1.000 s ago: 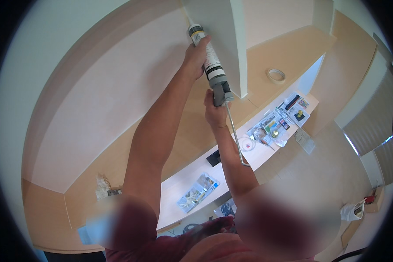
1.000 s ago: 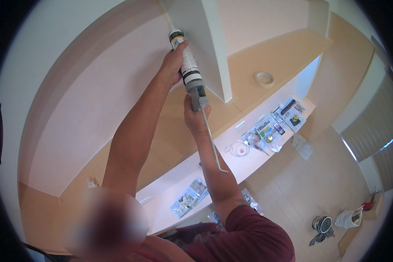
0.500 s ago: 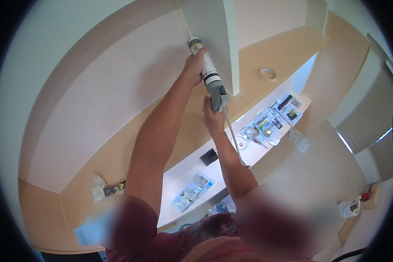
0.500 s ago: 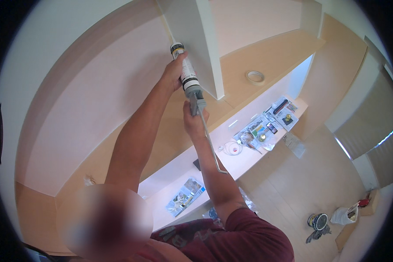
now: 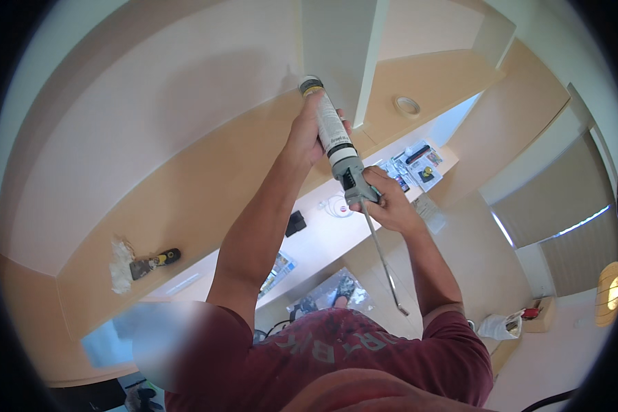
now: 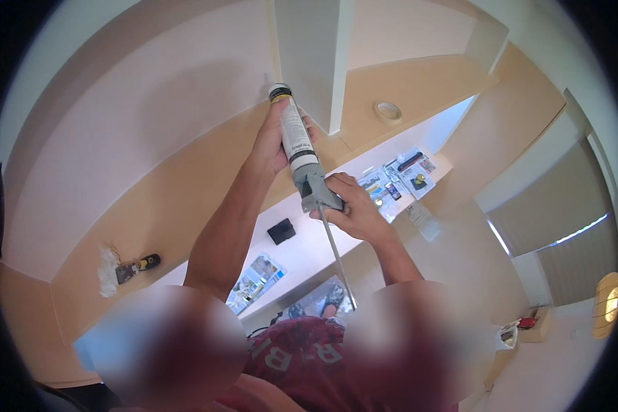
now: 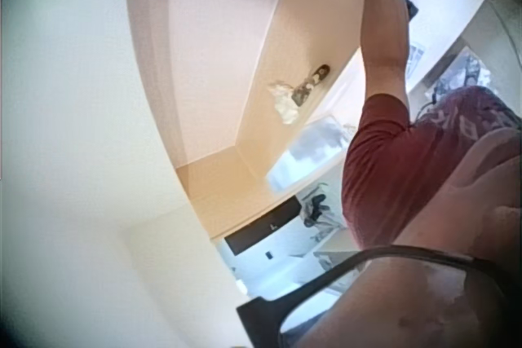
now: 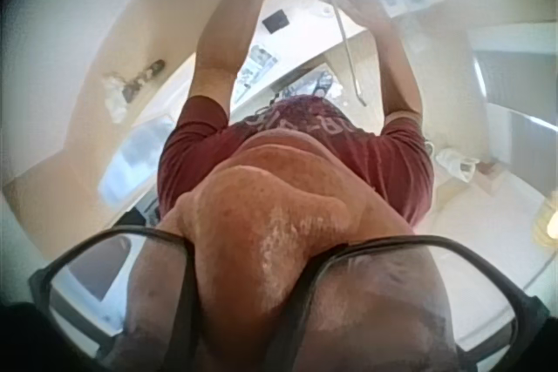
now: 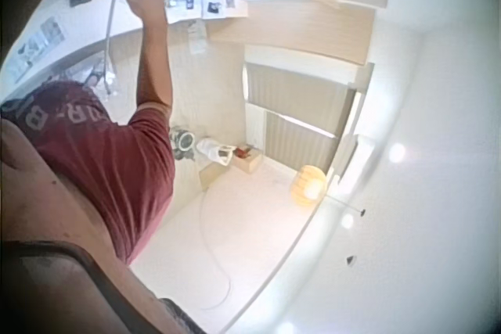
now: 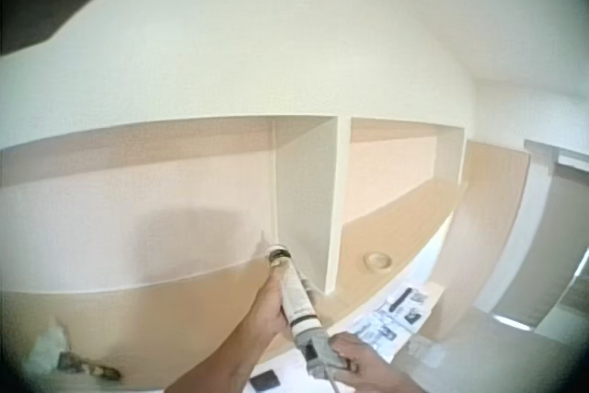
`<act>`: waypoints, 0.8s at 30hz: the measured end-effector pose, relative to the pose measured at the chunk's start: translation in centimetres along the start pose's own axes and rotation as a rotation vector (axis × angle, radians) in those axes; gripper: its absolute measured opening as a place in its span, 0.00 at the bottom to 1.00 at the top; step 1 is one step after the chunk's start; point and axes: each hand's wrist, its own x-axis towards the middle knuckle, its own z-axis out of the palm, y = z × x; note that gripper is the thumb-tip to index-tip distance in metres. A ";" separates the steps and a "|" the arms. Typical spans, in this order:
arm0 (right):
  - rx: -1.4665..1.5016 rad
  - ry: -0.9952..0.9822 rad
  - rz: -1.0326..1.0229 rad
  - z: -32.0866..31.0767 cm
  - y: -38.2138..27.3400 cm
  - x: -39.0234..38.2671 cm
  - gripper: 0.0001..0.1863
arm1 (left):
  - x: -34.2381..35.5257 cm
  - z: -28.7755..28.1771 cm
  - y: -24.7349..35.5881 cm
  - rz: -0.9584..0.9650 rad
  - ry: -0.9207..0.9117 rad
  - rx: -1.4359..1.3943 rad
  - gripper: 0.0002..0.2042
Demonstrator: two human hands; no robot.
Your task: The person applies masking tape to a cabinet edge, then uses a caulking gun to apply sealant along the joint. They smooth the bead with a finger and wipe excess with a cloth, repeating the process along the cabinet edge.
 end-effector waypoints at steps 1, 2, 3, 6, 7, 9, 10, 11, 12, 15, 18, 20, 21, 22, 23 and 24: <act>-0.197 -0.076 -0.040 -1.1 -0.1 -0.2 0.37 | -0.1 0.0 -0.1 -0.016 0.010 0.011 0.22; -0.275 -0.032 -0.097 -2.1 -0.7 -0.6 0.41 | -0.1 0.1 -0.4 -0.001 0.031 -0.037 0.22; -0.353 0.014 -0.157 -3.1 -1.6 -0.9 0.45 | 0.1 0.4 -0.8 0.015 0.050 -0.084 0.22; -0.062 0.265 -0.074 -5.6 -0.9 -3.0 0.54 | 1.2 0.7 -1.6 0.080 0.074 -0.349 0.23; 0.187 0.312 -0.015 -5.8 -0.5 -3.4 0.55 | 1.7 0.6 -2.1 0.104 0.079 -0.461 0.24; 0.753 0.390 0.061 -5.6 0.0 -3.5 0.55 | 3.8 -0.1 -4.1 0.160 -0.049 -0.536 0.27; 1.077 0.404 0.097 -5.0 -0.5 -3.1 0.55 | 4.2 0.2 -5.0 0.190 -0.110 -0.562 0.28; 1.090 0.467 0.087 -3.8 -1.0 -2.1 0.46 | 4.7 0.8 -6.0 0.160 -0.037 -0.585 0.32; 1.045 0.485 0.101 -3.7 -1.8 -0.8 0.45 | 4.4 1.2 -6.6 0.140 -0.051 -0.568 0.32; 0.990 0.541 0.122 -4.8 -4.1 3.5 0.33 | 4.1 1.7 -7.4 0.075 -0.096 -0.513 0.33; 0.842 0.496 0.129 -5.5 -4.9 6.0 0.26 | 5.0 2.5 -6.2 0.057 0.135 -0.395 0.31; 0.902 0.447 0.166 -5.9 -5.0 8.4 0.21 | 7.4 0.8 -6.0 0.073 0.122 -0.449 0.29; 0.963 0.421 0.189 -6.4 -4.6 9.6 0.20 | 8.7 0.2 -5.9 0.077 0.112 -0.476 0.29; 1.026 0.394 0.211 -6.6 -4.2 10.7 0.20 | 9.4 0.0 -5.7 0.085 0.105 -0.474 0.28; 1.027 0.433 0.205 -6.3 -3.8 12.0 0.19 | 10.2 -0.3 -5.5 0.094 0.098 -0.472 0.28; 1.012 0.424 0.197 -6.3 -3.4 12.9 0.18 | 10.3 -0.3 -5.2 0.100 0.090 -0.475 0.28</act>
